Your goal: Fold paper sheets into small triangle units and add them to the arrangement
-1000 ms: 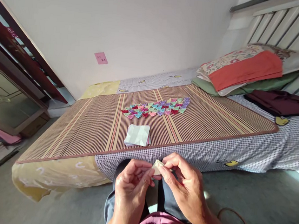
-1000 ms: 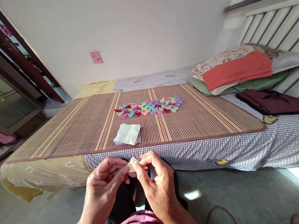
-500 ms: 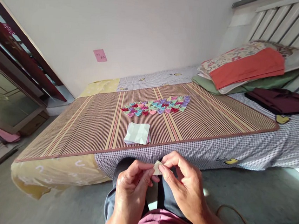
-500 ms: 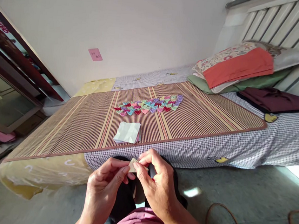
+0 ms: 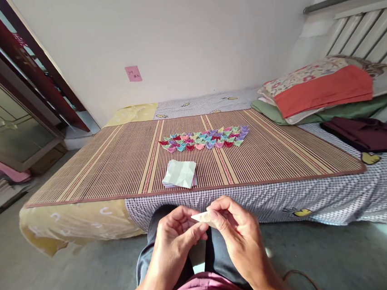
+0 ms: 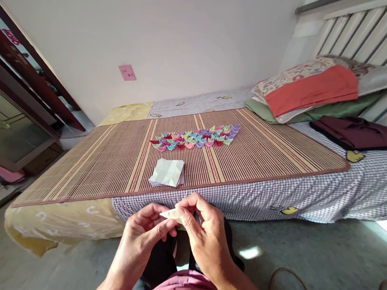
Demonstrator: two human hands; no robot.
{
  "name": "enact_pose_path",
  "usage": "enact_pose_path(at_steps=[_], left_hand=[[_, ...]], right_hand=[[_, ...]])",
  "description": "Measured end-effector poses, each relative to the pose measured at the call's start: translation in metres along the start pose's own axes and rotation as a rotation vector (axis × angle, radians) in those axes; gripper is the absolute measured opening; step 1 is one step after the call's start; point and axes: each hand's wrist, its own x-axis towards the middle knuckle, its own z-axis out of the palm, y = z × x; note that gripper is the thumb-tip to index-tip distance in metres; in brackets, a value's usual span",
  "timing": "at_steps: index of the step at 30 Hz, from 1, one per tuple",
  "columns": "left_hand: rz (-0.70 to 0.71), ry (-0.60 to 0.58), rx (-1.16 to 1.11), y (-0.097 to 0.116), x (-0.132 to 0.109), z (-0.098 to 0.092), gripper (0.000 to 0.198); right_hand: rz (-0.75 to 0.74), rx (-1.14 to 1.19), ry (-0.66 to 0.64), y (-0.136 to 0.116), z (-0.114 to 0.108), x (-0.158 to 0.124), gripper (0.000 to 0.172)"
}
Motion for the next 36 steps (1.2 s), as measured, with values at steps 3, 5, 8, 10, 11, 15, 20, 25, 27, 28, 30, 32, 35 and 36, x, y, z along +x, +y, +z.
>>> enact_pose_path(at_steps=[3, 5, 8, 10, 11, 15, 20, 25, 27, 28, 30, 32, 35, 36], left_hand=[[-0.024, -0.016, -0.009, -0.003, 0.0, 0.002, 0.037], [-0.017, -0.012, -0.006, -0.004, 0.0, 0.003, 0.037], [-0.002, -0.032, 0.005, -0.003, -0.001, 0.002, 0.038], [0.007, -0.056, 0.018, -0.002, -0.001, 0.002, 0.038], [0.017, -0.064, 0.038, -0.001, -0.002, 0.001, 0.038], [0.081, -0.06, 0.174, 0.0, -0.003, 0.0, 0.041], [0.069, -0.095, 0.239, 0.002, -0.002, -0.004, 0.04], [0.005, -0.148, 0.189, 0.001, 0.002, -0.009, 0.036], [-0.011, -0.117, 0.153, -0.002, 0.003, -0.009, 0.037], [-0.02, -0.09, 0.118, -0.003, 0.004, -0.009, 0.037], [-0.037, -0.027, 0.031, -0.006, 0.005, -0.008, 0.037], [-0.047, 0.016, -0.041, -0.007, 0.006, -0.007, 0.037], [-0.061, 0.007, -0.078, -0.006, 0.008, -0.005, 0.035], [-0.063, -0.008, -0.076, -0.005, 0.008, -0.004, 0.035]], right_hand=[[-0.094, -0.04, 0.051, 0.002, 0.002, -0.002, 0.022], [-0.122, -0.049, 0.058, 0.002, 0.002, -0.003, 0.02], [-0.083, -0.02, 0.014, 0.002, 0.001, -0.003, 0.022], [-0.064, -0.016, -0.011, 0.001, 0.0, -0.002, 0.023], [-0.069, -0.032, -0.014, 0.001, -0.001, -0.002, 0.023], [-0.073, -0.084, -0.016, -0.002, -0.003, 0.0, 0.025], [-0.03, -0.071, -0.047, -0.002, -0.005, 0.004, 0.026], [0.059, 0.055, -0.157, 0.0, -0.003, 0.004, 0.028], [0.106, 0.086, -0.164, 0.0, -0.005, 0.005, 0.032], [0.125, 0.088, -0.164, 0.001, -0.006, 0.005, 0.035], [0.134, 0.046, -0.182, 0.0, -0.009, 0.006, 0.04], [0.103, -0.051, -0.223, -0.002, -0.012, 0.006, 0.04], [0.035, -0.167, -0.239, -0.005, -0.013, 0.005, 0.039], [0.014, -0.184, -0.23, -0.006, -0.013, 0.004, 0.039]])
